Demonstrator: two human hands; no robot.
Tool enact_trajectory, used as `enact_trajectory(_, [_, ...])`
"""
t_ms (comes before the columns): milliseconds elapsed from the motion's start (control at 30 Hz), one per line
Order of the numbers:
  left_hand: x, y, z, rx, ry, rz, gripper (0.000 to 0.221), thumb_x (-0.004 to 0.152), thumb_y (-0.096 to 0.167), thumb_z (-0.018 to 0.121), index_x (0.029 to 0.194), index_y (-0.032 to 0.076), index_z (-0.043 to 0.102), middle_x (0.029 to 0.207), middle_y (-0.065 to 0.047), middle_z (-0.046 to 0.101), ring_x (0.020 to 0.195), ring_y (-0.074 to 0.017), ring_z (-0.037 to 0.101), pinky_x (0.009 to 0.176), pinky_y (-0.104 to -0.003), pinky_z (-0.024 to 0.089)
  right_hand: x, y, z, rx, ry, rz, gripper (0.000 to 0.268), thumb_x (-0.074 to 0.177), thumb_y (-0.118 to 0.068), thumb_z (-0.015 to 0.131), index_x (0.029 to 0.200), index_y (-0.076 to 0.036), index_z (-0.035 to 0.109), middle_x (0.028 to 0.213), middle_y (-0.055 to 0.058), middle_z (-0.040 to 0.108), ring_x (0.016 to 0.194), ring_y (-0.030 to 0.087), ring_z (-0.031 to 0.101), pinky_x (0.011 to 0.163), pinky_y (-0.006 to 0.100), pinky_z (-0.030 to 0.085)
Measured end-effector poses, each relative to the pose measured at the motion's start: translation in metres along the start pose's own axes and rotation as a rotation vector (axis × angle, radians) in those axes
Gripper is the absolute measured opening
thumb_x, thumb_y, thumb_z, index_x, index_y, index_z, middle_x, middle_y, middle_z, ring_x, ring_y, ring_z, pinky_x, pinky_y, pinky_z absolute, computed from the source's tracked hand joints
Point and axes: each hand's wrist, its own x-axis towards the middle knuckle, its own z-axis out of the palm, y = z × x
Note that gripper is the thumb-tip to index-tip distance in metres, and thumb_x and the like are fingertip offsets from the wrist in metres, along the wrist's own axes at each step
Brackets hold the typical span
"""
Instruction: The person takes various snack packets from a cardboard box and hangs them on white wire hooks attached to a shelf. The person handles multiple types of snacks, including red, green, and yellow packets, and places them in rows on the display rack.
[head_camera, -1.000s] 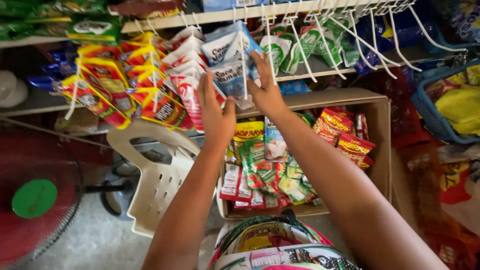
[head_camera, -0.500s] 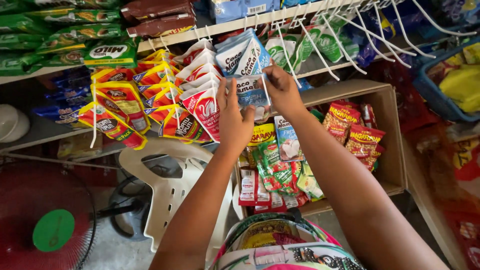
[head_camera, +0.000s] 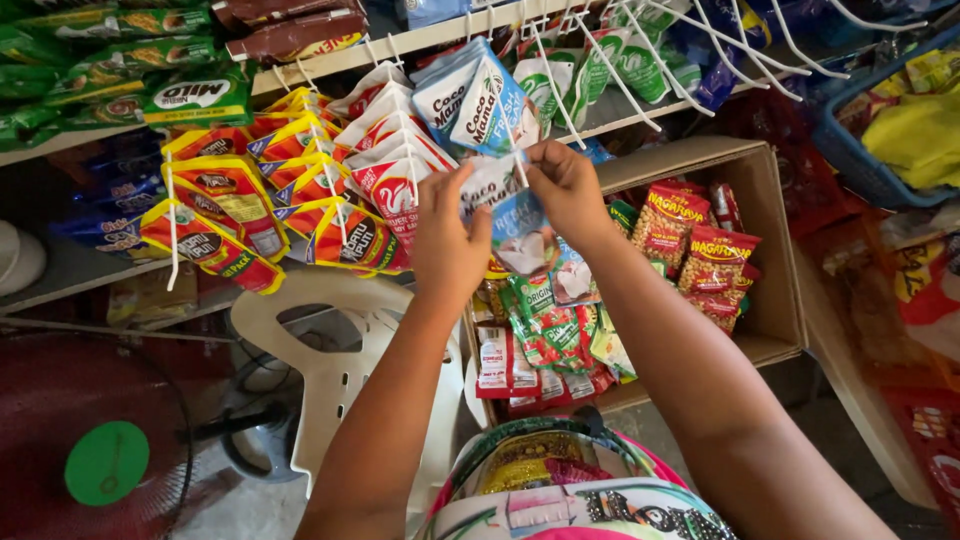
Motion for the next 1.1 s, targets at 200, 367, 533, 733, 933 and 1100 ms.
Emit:
enact_trajectory(200, [-0.008, 0.01, -0.011, 0.374, 0.028, 0.02, 0.024, 0.093, 0.02, 0.071, 0.116, 0.015, 0.07, 0.112, -0.008, 0.065, 0.097, -0.0303, 0.066, 0.076, -0.045, 0.054, -0.022, -0.013, -0.001, -0.086, -0.05, 0.046, 0.007, 0.102, -0.002, 0.065, 0.108, 0.001, 0.065, 0.097, 0.001, 0.072, 0.088, 0.005, 0.065, 0.079, 0.022, 0.053])
enact_trajectory(367, [-0.025, 0.02, -0.013, 0.35, 0.02, 0.019, 0.018, 0.093, 0.019, 0.072, 0.111, 0.014, 0.072, 0.109, -0.008, 0.065, 0.1, -0.0323, 0.065, 0.081, -0.044, 0.053, -0.039, -0.019, -0.003, -0.05, -0.045, 0.046, 0.005, 0.102, -0.002, 0.066, 0.107, 0.0, 0.065, 0.096, 0.0, 0.072, 0.087, 0.005, 0.064, 0.078, 0.022, 0.052])
enact_trajectory(533, [-0.053, 0.003, 0.006, 0.322, 0.076, 0.162, 0.021, 0.091, 0.016, 0.075, 0.112, 0.013, 0.072, 0.108, -0.007, 0.067, 0.104, -0.032, 0.063, 0.091, -0.043, 0.051, -0.067, -0.02, -0.009, -0.056, -0.032, 0.125, 0.005, 0.101, -0.002, 0.067, 0.105, -0.001, 0.067, 0.092, 0.001, 0.072, 0.082, 0.006, 0.065, 0.075, 0.024, 0.053])
enact_trajectory(733, [-0.111, -0.04, 0.058, -0.595, 0.071, -0.264, 0.068, 0.094, 0.018, 0.075, 0.15, 0.007, 0.038, 0.122, -0.003, 0.059, 0.111, -0.0166, 0.061, 0.094, -0.033, 0.053, -0.101, -0.004, -0.035, 0.065, 0.072, 0.203, 0.007, 0.098, -0.001, 0.066, 0.105, -0.001, 0.067, 0.094, 0.001, 0.074, 0.084, 0.007, 0.066, 0.076, 0.024, 0.053])
enact_trajectory(933, [-0.154, -0.078, 0.126, -0.551, -0.405, -0.452, 0.071, 0.083, 0.016, 0.085, 0.139, 0.003, 0.044, 0.124, -0.01, 0.068, 0.111, -0.0183, 0.067, 0.096, -0.036, 0.054, -0.13, 0.011, -0.072, 0.203, 0.235, 0.303, 0.006, 0.098, -0.002, 0.068, 0.103, -0.001, 0.068, 0.091, 0.001, 0.072, 0.083, 0.007, 0.064, 0.079, 0.025, 0.051])
enact_trajectory(1100, [-0.158, -0.075, 0.168, -0.599, -0.454, -0.657, 0.053, 0.091, 0.022, 0.077, 0.134, 0.005, 0.052, 0.12, -0.005, 0.071, 0.107, -0.0155, 0.068, 0.093, -0.034, 0.055, -0.151, 0.049, -0.113, 0.309, 0.531, 0.384, 0.005, 0.098, -0.005, 0.069, 0.101, -0.001, 0.069, 0.091, 0.002, 0.071, 0.081, 0.009, 0.065, 0.075, 0.026, 0.051])
